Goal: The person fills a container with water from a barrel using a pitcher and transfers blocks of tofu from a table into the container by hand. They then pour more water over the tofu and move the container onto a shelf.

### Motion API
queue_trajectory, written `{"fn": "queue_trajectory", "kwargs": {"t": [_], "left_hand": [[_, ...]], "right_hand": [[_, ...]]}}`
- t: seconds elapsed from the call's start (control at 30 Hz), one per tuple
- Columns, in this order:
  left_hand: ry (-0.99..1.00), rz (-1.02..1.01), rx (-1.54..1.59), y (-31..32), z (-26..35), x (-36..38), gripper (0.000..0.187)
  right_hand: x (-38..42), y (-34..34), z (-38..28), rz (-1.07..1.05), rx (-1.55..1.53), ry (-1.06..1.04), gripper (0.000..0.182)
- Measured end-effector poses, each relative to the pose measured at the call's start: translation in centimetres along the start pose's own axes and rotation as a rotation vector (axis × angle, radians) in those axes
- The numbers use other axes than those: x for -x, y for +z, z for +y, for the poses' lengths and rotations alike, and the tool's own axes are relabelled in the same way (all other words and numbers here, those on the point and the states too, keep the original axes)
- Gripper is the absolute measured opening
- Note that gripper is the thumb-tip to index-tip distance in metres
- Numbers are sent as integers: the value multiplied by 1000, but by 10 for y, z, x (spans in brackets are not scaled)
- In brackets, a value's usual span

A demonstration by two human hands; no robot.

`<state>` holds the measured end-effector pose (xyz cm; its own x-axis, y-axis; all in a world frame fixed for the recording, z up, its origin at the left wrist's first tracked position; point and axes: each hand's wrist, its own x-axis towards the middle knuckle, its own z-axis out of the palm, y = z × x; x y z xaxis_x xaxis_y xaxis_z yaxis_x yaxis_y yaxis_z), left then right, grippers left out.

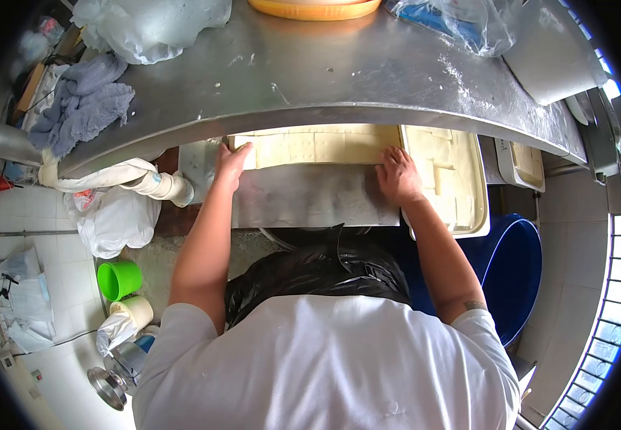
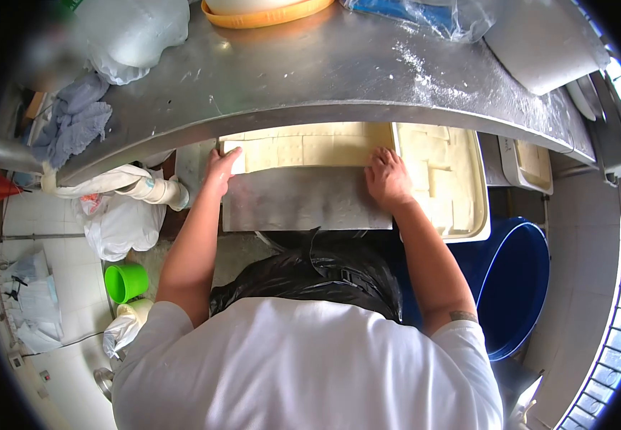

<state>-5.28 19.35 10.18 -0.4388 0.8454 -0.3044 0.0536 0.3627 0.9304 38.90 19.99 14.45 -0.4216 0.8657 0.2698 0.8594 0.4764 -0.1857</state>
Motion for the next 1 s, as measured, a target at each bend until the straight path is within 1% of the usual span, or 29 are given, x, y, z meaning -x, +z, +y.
{"fn": "queue_trajectory", "kwargs": {"t": [0.03, 0.07, 0.13, 0.17, 0.2, 0.23, 0.27, 0.3, 0.33, 0.4, 0.47, 0.5, 0.53, 0.57, 0.6, 0.63, 0.67, 0.7, 0.73, 0.77, 0.8, 0.83, 0.87, 0.93, 0.97, 1.0], "left_hand": [[-46, 22, -1, -3, -6, -2, 62], [-45, 14, -3, -9, -8, -2, 62], [-127, -125, 268, -29, -13, -3, 57], [-172, -159, 344, -39, -12, 1, 58], [-171, -160, 342, -46, -12, 4, 58], [-214, -244, 491, -53, -13, 9, 53], [-256, -329, 639, -56, -12, 15, 48], [-250, -340, 675, -53, -3, 27, 44], [-247, -347, 669, -46, 7, 37, 44], [-217, -433, 735, -24, 23, 57, 43], [-211, -456, 694, 14, 47, 80, 46], [-177, -495, 667, 36, 66, 98, 48], [-144, -539, 640, 53, 81, 113, 50], [-69, -608, 609, 66, 89, 124, 54], [22, -652, 578, 81, 105, 139, 53], [64, -627, 425, 84, 105, 140, 51], [110, -589, 274, 79, 105, 136, 50], [159, -473, 157, 78, 102, 131, 47], [155, -321, 99, 77, 94, 121, 39], [128, -197, -52, 69, 85, 105, 43], [171, -47, -99, 60, 56, 76, 45], [284, 34, -155, 48, 26, 44, 51], [118, 111, -319, 37, 22, 29, 61], [-41, 302, -590, 33, 7, 6, 74], [-44, 308, -594, 38, 8, 5, 74], [-82, 206, -503, 46, 10, 7, 80]], "right_hand": [[0, 1, 0, 5, -10, -5, 32], [-1, 0, -2, 6, -7, 2, 32], [-2, -2, -5, 54, -25, 15, 32], [-4, -2, -11, 55, -24, 17, 32], [-7, -1, -22, 116, -118, 62, 32], [-10, 0, -34, 176, -213, 109, 33], [-15, -5, -51, 182, -324, 106, 33], [-20, -12, -73, 130, -409, 126, 35], [-25, -14, -94, 5, -624, 270, 39], [-38, -9, -123, -99, -880, 237, 47], [-55, -31, -148, -229, -1096, 285, 68], [-58, -29, -155, -243, -1324, 358, 76], [-59, -33, -155, -197, -1560, 423, 79], [-58, -43, -144, -141, -1602, 511, 75], [-55, -51, -130, -85, -1644, 599, 72], [-48, -52, -108, -11, -1863, 709, 61], [-39, -52, -83, 45, -1961, 735, 65], [-22, -32, -46, 105, -2055, 692, 64], [-17, -55, -23, 148, -1974, 996, 75], [-9, -33, 21, 207, -1998, 946, 83], [-11, -68, 31, 209, -1739, 978, 75], [-9, -54, 72, 230, -1738, 881, 65], [-11, -59, 95, 208, -1649, 810, 60], [-16, -41, 134, 318, -1502, 802, 55], [-19, -29, 145, 312, -1508, 802, 55], [-23, -20, 154, 300, -1439, 778, 53]]}}
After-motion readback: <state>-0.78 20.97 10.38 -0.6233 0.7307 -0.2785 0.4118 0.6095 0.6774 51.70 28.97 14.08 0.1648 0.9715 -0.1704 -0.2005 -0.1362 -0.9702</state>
